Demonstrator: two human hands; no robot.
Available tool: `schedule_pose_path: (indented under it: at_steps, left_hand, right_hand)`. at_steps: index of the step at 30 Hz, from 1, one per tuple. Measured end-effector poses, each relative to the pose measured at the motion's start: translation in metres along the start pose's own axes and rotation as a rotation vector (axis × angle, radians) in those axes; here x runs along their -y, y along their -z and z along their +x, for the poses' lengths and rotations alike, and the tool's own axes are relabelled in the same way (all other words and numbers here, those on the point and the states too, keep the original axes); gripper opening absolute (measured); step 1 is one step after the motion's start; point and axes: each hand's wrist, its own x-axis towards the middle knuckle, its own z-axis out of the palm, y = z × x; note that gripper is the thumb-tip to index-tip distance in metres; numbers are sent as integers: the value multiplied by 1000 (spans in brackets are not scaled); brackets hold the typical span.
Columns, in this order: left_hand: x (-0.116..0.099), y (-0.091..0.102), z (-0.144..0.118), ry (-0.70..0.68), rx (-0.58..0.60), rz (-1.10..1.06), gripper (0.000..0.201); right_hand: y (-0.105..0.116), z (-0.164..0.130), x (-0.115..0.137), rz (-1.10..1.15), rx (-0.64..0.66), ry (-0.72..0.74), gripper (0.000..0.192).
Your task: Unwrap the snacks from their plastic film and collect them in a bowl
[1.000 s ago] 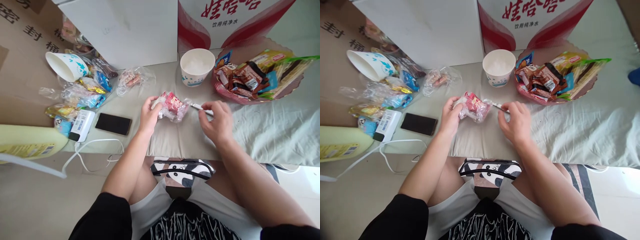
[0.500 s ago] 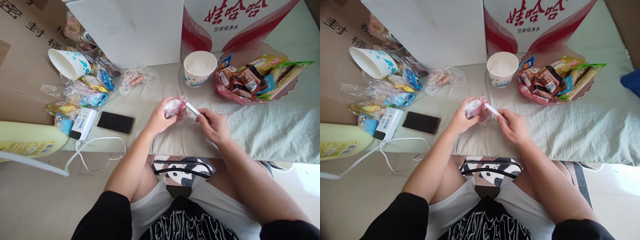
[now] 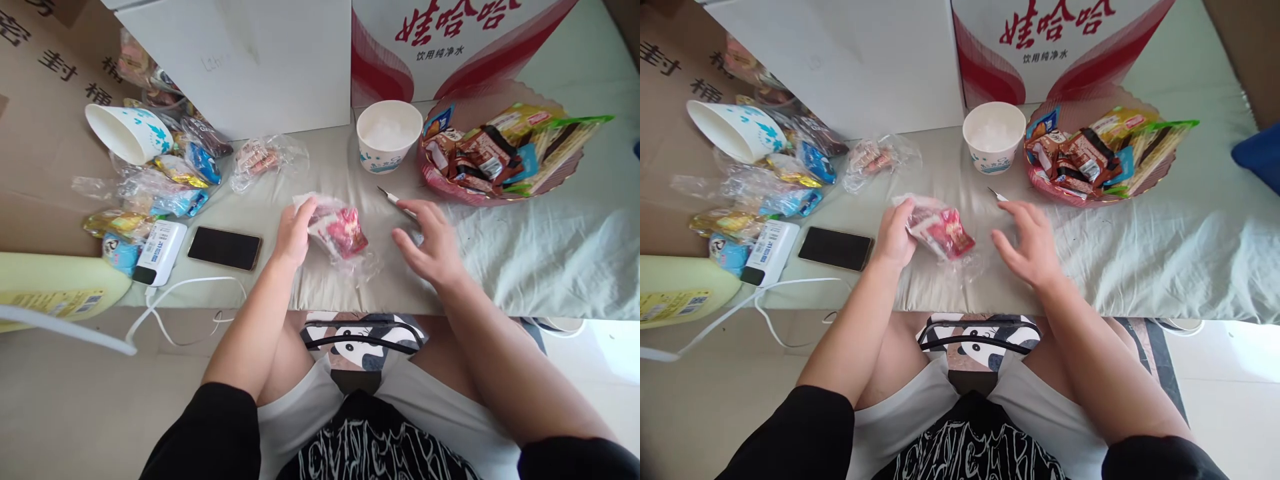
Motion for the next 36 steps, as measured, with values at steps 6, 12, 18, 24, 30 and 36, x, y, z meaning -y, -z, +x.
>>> schedule_pose_path:
  at_steps: [6,12,18,24,30,36]
  left_hand:
    - [0,-3,-3,80,-73,-156,23]
    - [14,12,6,24,-155,-187,15]
    - [7,12,-2,-254,-162,318,17]
    - [1,0,-17,-260,226,821,44]
    - [-9,4,-15,-173,95,1032,25]
    - [-6,9,-14,-290,415,858,50]
  right_hand:
    - [-15,-4,22,208,327,63,50]
    - [-30,-4,32,257,264,-40,36]
    - [-22,2,22,-37,-213,-77,26]
    - [-26,-9,30,-101,107,362,14]
    - [-23,-9,27,-197,251,344,26]
    - [-20,-10,27,-263,348,250,18]
